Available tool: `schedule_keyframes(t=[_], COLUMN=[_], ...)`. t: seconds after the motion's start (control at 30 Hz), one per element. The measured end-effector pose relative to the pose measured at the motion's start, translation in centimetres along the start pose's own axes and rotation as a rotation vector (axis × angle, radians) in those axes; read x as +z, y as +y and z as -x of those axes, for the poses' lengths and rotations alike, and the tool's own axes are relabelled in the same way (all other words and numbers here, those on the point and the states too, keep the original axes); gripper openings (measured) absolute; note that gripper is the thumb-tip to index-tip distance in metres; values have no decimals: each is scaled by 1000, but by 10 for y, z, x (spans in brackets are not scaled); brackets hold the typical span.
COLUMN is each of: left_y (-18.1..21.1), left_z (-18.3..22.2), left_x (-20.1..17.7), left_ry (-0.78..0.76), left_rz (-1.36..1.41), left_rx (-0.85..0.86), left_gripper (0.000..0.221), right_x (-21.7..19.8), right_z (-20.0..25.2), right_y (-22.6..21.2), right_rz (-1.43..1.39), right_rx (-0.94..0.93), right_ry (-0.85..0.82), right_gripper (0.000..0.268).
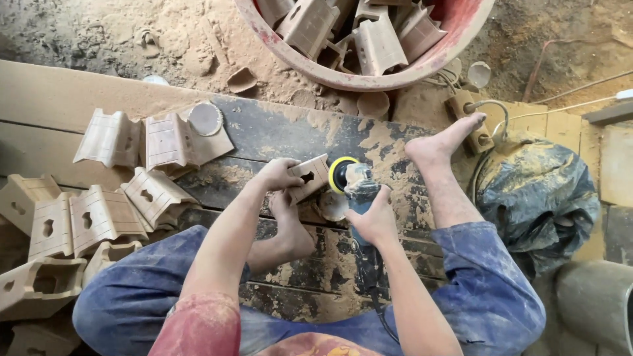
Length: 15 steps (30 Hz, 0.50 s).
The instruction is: Sanding small, shaped wooden components using a handheld power sander while sitting on the floor.
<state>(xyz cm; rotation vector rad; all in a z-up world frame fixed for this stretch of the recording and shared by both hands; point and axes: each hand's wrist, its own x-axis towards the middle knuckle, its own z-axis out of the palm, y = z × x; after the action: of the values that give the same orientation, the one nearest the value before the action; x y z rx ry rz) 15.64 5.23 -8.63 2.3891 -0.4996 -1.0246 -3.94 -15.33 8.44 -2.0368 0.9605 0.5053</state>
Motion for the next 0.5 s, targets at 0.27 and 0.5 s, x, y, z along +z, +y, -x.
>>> schedule_keyframes(t=[0.27, 0.5], left_y=[44, 155], left_z=[108, 158], left_x=[63, -17], left_ry=[566, 307], left_rz=[751, 1083], left_rx=[-409, -569], left_gripper=[57, 101], right_x=[45, 67], right_z=[-12, 2], right_y=[-56, -87], right_rz=[276, 421], right_rx=[-231, -365], right_ry=[-122, -194], right_gripper=[87, 57])
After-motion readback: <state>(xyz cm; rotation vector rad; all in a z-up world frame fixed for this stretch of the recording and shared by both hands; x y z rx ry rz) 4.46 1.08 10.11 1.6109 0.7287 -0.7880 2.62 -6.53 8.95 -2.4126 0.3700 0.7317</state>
